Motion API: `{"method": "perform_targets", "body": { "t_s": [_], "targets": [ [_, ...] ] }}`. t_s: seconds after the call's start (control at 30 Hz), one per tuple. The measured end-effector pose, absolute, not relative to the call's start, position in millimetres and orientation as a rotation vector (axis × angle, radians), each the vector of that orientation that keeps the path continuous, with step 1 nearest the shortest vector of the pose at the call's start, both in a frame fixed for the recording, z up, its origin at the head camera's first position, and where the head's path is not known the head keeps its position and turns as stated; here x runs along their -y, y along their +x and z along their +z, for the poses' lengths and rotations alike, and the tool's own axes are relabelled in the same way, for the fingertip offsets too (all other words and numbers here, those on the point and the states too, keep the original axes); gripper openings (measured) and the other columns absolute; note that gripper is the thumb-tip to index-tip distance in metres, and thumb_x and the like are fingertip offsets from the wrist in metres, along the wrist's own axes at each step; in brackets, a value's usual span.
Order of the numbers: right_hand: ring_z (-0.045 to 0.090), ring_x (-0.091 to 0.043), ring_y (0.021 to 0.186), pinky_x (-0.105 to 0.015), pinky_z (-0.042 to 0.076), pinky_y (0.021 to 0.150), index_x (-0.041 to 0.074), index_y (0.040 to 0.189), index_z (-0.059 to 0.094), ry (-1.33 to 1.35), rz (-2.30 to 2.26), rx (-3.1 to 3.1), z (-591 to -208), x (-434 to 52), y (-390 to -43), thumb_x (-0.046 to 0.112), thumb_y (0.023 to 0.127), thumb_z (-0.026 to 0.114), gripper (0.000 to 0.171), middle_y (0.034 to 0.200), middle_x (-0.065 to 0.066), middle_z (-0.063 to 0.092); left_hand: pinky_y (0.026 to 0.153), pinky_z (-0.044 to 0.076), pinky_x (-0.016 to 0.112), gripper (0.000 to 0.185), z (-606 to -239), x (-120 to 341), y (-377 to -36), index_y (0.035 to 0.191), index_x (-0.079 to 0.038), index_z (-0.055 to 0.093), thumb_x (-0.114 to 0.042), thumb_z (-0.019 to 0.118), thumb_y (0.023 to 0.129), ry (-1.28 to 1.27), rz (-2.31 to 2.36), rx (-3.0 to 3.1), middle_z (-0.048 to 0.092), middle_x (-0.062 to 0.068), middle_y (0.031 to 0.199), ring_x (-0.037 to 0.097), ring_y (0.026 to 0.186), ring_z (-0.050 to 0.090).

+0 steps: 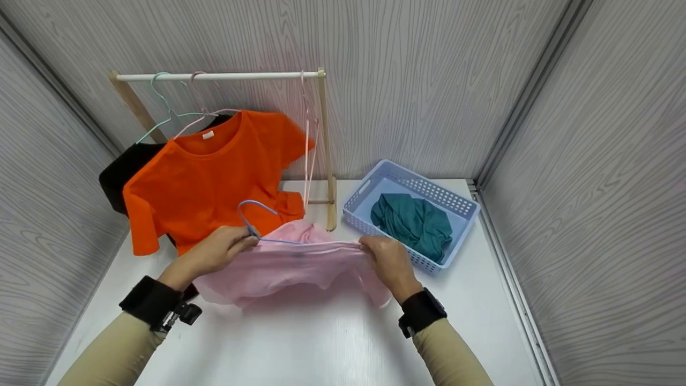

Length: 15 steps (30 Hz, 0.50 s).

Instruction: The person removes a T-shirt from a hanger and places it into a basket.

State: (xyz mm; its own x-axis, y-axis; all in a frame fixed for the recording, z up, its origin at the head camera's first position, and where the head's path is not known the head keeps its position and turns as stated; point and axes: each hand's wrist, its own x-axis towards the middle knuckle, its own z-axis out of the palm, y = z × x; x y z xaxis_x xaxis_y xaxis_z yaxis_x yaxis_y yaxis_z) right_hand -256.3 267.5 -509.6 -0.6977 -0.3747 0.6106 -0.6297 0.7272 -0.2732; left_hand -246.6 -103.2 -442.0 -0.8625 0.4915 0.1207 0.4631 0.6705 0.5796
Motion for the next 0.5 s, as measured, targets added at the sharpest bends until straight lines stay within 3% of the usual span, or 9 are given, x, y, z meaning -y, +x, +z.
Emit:
{"method": "perform_targets", "body": {
  "t_s": [0.17,0.5],
  "targets": [
    [0.073,-0.025,0.081,-0.036,0.059,0.071,0.005,0.096,0.074,0.838,0.583,2.282,-515,-272,-256,-0.011,0.074,0.076,0.027,0.088,-0.01,0.076,0.075,0.052,0.032,0.014,-440,113,-244,0.096,-0.012,0.067,-0.021,0.057,0.098,0.773,0.988,-2.817,0.067,0.001,0.083,0.014,0.078,0.058],
    [0.073,-0.024,0.085,-0.034,0.059,0.073,0.005,0.105,0.073,0.845,0.631,2.287,-518,-268,-248,-0.005,0.075,0.077,0.032,0.092,-0.009,0.076,0.073,0.049,0.03,0.013,-442,113,-241,0.093,-0.012,0.066,-0.021,0.057,0.098,0.711,1.012,-2.82,0.064,0.001,0.081,0.014,0.075,0.056]
  ]
}}
